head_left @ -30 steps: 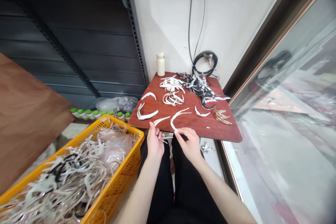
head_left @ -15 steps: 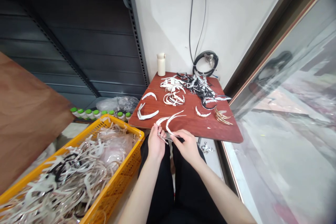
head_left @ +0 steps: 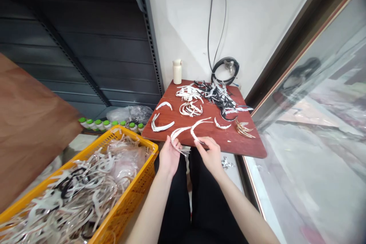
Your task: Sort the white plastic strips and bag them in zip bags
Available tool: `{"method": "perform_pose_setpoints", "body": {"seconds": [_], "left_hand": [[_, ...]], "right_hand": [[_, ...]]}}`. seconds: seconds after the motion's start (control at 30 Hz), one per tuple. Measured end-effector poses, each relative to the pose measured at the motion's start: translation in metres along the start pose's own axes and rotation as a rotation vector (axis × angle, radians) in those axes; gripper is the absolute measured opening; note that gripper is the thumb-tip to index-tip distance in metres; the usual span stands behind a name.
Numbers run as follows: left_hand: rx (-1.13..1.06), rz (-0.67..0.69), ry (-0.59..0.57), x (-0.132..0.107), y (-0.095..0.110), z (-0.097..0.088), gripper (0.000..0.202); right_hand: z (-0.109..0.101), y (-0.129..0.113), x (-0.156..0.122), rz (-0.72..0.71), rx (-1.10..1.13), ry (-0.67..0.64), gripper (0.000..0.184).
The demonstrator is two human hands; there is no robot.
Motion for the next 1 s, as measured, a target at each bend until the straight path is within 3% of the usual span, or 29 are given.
{"method": "perform_pose_setpoints", "body": {"seconds": [0.2,0.43,0.53,0.7,0.77,0.9,1.0], "left_hand": [[0.122,0.044,0.064,0.0,0.004,-0.005,0.01],[0.387,0.04,0.019,0.0,-0.005,-0.002,0.033],[0.583,0.075,-0.044,-0.001,-0.005,0.005,0.034],[0.818,0.08,-0.122,-0.007,-0.01,0.016,0.041],[0.878,0.046,-0.205,-0.011,-0.016,0.025,0.043],[1.035,-0.007,-0.398,-0.023,-0.026,0.043,0.039],[1.077,-0.029,-0.385,-0.026,-0.023,0.043,0.038]], "right_hand": [[-0.002,0.036,0.017,-0.028,-0.292,-0.124,0.013],[0.001,0.051,0.009,-0.034,-0.495,-0.159,0.012],[-0.004,0.042,0.008,-0.048,-0.475,-0.099,0.02],[-0.021,0.005,0.014,-0.131,-0.262,0.039,0.031],[-0.018,-0.011,0.018,-0.185,-0.161,-0.04,0.03],[-0.001,-0.036,0.021,-0.291,0.005,-0.347,0.041],[0.0,-0.038,0.023,-0.281,0.068,-0.446,0.034]]}}
Point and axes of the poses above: each hand's wrist, its own x-axis towards the middle knuckle, its own z-axis out of the palm, y = z × x, the point moved 10 cm from there along x, towards the middle knuckle, and after that the axes turned 3 degrees about -z, right-handed, at the moved point
